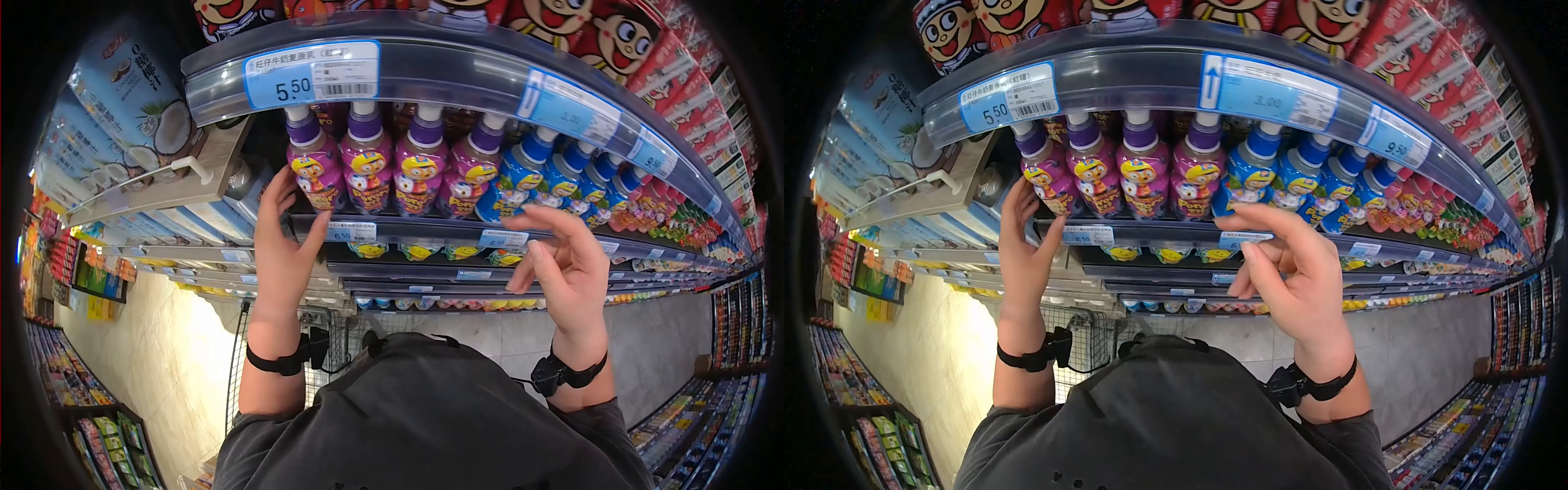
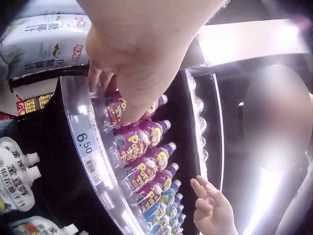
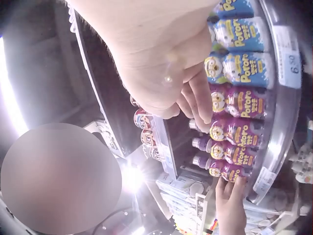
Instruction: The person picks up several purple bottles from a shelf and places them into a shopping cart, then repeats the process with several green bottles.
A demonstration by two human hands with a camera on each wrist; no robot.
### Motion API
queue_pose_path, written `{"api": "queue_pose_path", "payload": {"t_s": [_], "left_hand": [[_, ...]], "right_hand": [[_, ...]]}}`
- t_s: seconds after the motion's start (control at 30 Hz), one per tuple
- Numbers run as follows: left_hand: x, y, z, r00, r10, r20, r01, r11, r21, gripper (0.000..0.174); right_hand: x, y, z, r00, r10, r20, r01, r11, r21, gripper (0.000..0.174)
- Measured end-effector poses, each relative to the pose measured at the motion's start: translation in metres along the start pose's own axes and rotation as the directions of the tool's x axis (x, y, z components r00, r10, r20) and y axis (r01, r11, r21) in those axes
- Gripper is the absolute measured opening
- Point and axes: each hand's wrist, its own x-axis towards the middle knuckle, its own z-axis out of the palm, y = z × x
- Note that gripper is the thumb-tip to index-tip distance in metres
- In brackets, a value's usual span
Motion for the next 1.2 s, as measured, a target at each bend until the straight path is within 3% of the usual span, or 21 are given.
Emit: {"api": "queue_pose_path", "payload": {"t_s": [0.17, 0.37, 0.43, 0.5, 0.57, 0.63, 0.83, 0.9, 1.0, 1.2], "left_hand": [[-0.053, -0.013, -0.019, 0.994, -0.053, -0.096, 0.065, 0.99, 0.126, 0.059], [-0.17, -0.055, -0.048, 0.945, -0.31, -0.099, 0.326, 0.892, 0.314, 0.046], [-0.224, -0.076, -0.057, 0.832, -0.553, -0.054, 0.521, 0.742, 0.422, 0.042], [-0.29, -0.095, -0.065, 0.794, -0.604, -0.071, 0.55, 0.665, 0.506, 0.042], [-0.336, -0.082, -0.067, 0.677, -0.729, -0.098, 0.655, 0.537, 0.532, 0.042], [-0.388, -0.079, -0.073, 0.589, -0.802, -0.097, 0.688, 0.435, 0.581, 0.047], [-0.497, -0.058, -0.091, 0.19, -0.972, -0.136, 0.802, 0.074, 0.593, 0.067], [-0.518, -0.055, -0.095, 0.187, -0.973, -0.134, 0.79, 0.067, 0.61, 0.07], [-0.548, -0.066, -0.106, 0.085, -0.992, -0.098, 0.858, 0.023, 0.513, 0.072], [-0.586, -0.098, -0.112, 0.114, -0.993, 0.026, 0.853, 0.111, 0.51, 0.067]], "right_hand": [[-0.028, 0.015, -0.032, 0.997, 0.07, 0.029, -0.072, 0.996, 0.049, 0.031], [-0.054, 0.046, -0.062, 0.976, 0.157, 0.149, -0.173, 0.979, 0.105, 0.026], [-0.061, 0.062, -0.068, 0.963, 0.188, 0.191, -0.215, 0.967, 0.134, 0.026], [-0.065, 0.073, -0.068, 0.947, 0.216, 0.237, -0.258, 0.952, 0.163, 0.025], [-0.068, 0.081, -0.065, 0.901, 0.326, 0.288, -0.379, 0.912, 0.154, 0.024], [-0.071, 0.091, -0.061, 0.882, 0.33, 0.337, -0.394, 0.908, 0.141, 0.024], [-0.082, 0.091, -0.041, 0.829, 0.333, 0.448, -0.427, 0.896, 0.124, 0.023], [-0.085, 0.077, -0.036, 0.81, 0.335, 0.482, -0.418, 0.905, 0.074, 0.023], [-0.097, 0.071, -0.035, 0.829, 0.297, 0.473, -0.381, 0.92, 0.091, 0.023], [-0.135, 0.042, -0.038, 0.855, 0.333, 0.398, -0.399, 0.913, 0.091, 0.023]]}}
